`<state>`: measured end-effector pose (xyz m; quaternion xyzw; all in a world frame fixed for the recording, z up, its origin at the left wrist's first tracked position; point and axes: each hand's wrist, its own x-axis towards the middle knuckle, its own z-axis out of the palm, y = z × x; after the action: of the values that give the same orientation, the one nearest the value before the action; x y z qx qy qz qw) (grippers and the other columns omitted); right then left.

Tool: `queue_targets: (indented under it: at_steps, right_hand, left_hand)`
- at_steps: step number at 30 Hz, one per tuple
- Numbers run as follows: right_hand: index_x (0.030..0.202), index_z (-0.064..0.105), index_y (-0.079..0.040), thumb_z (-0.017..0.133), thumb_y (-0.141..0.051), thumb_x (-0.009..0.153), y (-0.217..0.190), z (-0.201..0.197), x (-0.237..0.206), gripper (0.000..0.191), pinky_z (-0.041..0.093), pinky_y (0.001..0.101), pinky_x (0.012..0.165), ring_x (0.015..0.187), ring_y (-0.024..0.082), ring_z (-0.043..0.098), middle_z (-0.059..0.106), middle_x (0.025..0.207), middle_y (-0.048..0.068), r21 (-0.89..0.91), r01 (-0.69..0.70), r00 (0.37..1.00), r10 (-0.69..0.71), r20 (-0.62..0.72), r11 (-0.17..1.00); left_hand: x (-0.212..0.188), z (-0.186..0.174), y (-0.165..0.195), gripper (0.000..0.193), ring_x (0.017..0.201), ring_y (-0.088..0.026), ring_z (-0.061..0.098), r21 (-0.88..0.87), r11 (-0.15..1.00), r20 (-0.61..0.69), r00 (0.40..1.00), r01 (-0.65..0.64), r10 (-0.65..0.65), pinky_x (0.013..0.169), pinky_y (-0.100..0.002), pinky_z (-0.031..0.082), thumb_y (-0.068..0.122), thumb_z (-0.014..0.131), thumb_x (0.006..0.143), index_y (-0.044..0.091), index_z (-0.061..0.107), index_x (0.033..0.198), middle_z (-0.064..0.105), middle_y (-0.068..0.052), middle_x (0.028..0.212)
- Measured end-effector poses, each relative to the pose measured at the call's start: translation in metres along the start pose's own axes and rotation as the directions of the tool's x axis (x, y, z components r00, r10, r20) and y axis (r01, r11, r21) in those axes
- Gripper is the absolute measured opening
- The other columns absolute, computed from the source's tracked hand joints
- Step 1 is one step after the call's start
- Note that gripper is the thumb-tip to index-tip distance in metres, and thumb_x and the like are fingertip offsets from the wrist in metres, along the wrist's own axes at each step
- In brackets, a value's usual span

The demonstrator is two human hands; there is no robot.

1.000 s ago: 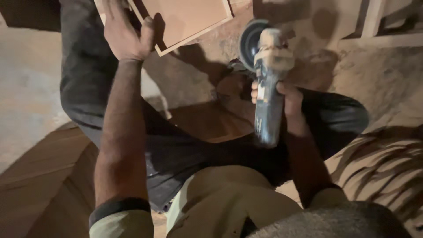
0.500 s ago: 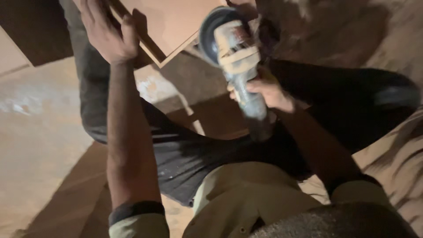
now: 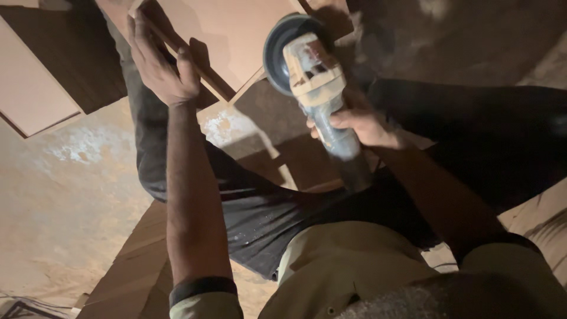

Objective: The person sits on the floor of a woodworking workshop and sands wooden box frames with a handheld angle grinder sander. They hold each box steady with one hand, run the sander over its edges and surfaces, turn boxes over to sand other sides, and set finished boxes aside.

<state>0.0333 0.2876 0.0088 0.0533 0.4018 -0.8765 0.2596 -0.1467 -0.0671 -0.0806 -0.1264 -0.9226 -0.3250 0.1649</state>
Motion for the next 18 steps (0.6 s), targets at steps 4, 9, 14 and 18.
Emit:
queue_targets:
  at_steps: [4, 9, 14, 18]
  right_hand:
    - [0.145, 0.046, 0.000, 0.072, -0.020, 0.088, 0.004, 0.003, -0.002, 0.065, 0.061, 0.0411, 0.087, 0.105, 0.027, 0.071, 0.067, 0.123, 0.019, 0.116, -0.298, 0.952, 0.305, -0.042, 0.947]
    - [0.145, 0.048, 0.004, 0.074, -0.021, 0.092, -0.002, -0.005, -0.002, 0.064, 0.062, 0.0432, 0.090, 0.102, 0.031, 0.072, 0.066, 0.120, 0.023, 0.130, -0.152, 0.988, 0.154, -0.006, 0.980]
    - [0.144, 0.047, 0.002, 0.076, -0.023, 0.089, -0.011, -0.006, 0.000, 0.067, 0.062, 0.0421, 0.085, 0.098, 0.030, 0.072, 0.066, 0.118, 0.023, 0.133, -0.128, 0.991, 0.133, -0.031, 0.983]
    - [0.141, 0.052, 0.003, 0.074, -0.025, 0.091, 0.002, 0.003, 0.003, 0.062, 0.060, 0.0401, 0.090, 0.106, 0.028, 0.070, 0.066, 0.122, 0.020, 0.172, -0.278, 0.960, 0.268, 0.078, 0.945]
  left_hand:
    - [0.002, 0.000, 0.000, 0.073, 0.150, -0.043, 0.049, 0.014, 1.000, 0.017, 1.000, -0.019, 0.019, 0.121, -0.043, 0.049, 0.052, 0.053, 0.106, 0.004, 0.040, 0.159, 0.044, -0.026, 0.162]
    - [0.003, -0.001, 0.001, 0.075, 0.146, -0.043, 0.055, -0.047, 0.999, -0.003, 1.000, -0.003, 0.002, 0.118, -0.043, 0.054, 0.052, 0.054, 0.103, 0.002, 0.040, 0.157, 0.044, -0.030, 0.158]
    - [0.003, -0.003, 0.006, 0.072, 0.144, -0.044, 0.052, 0.016, 1.000, -0.003, 1.000, -0.025, 0.025, 0.120, -0.045, 0.049, 0.048, 0.053, 0.105, 0.002, 0.041, 0.159, 0.046, -0.027, 0.159]
    - [0.008, -0.003, 0.010, 0.069, 0.145, -0.044, 0.054, 0.030, 0.996, -0.021, 0.996, -0.081, 0.081, 0.120, -0.045, 0.049, 0.047, 0.055, 0.104, 0.002, 0.044, 0.155, 0.051, -0.025, 0.155]
